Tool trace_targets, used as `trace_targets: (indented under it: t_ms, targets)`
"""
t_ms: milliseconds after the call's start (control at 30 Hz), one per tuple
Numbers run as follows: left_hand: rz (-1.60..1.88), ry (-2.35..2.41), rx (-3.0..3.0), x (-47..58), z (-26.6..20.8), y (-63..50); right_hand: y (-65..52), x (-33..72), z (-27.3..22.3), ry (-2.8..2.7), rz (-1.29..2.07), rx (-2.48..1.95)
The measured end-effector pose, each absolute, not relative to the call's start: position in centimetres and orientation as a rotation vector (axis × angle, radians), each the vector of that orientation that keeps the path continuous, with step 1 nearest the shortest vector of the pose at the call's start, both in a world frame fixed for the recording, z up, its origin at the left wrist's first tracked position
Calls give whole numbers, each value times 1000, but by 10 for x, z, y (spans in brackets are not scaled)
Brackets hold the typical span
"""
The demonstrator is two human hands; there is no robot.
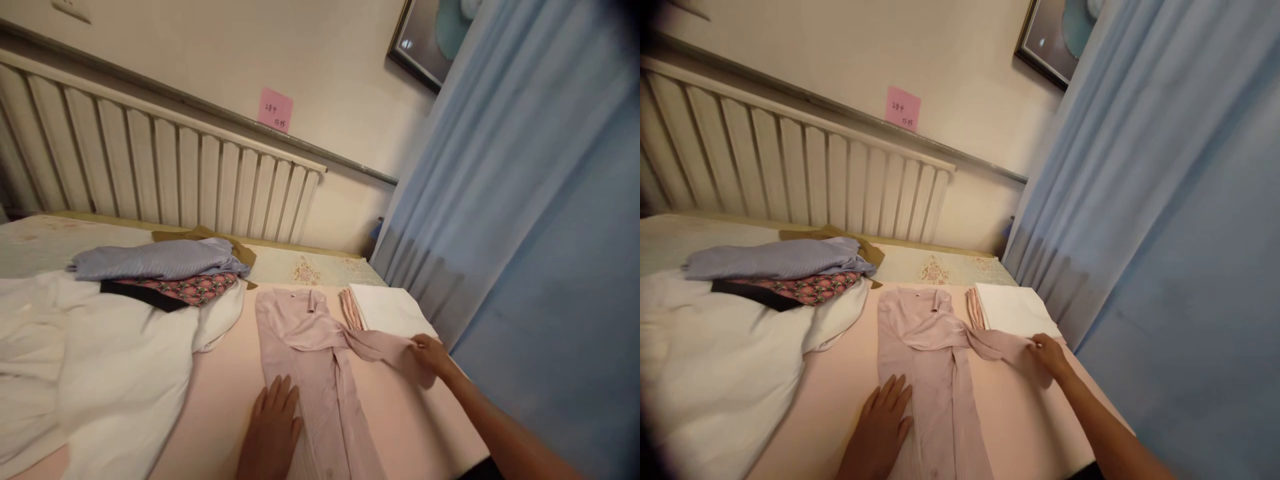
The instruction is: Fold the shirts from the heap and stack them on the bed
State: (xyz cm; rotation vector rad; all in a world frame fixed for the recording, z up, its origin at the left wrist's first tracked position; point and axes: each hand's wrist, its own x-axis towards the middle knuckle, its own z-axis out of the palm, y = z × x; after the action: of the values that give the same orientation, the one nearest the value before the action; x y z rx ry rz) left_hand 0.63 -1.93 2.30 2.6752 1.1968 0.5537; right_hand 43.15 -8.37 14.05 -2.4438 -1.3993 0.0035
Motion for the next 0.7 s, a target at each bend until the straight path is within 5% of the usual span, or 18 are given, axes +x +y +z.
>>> trace_targets:
  t_ms: [333,700]
  targets:
    - [497,1203,2640,5,32,-20,-72,377,292,-1343,220,-2098]
    - [484,1193,2621,5,37,-21,-82,343,322,-1124,896,-1741]
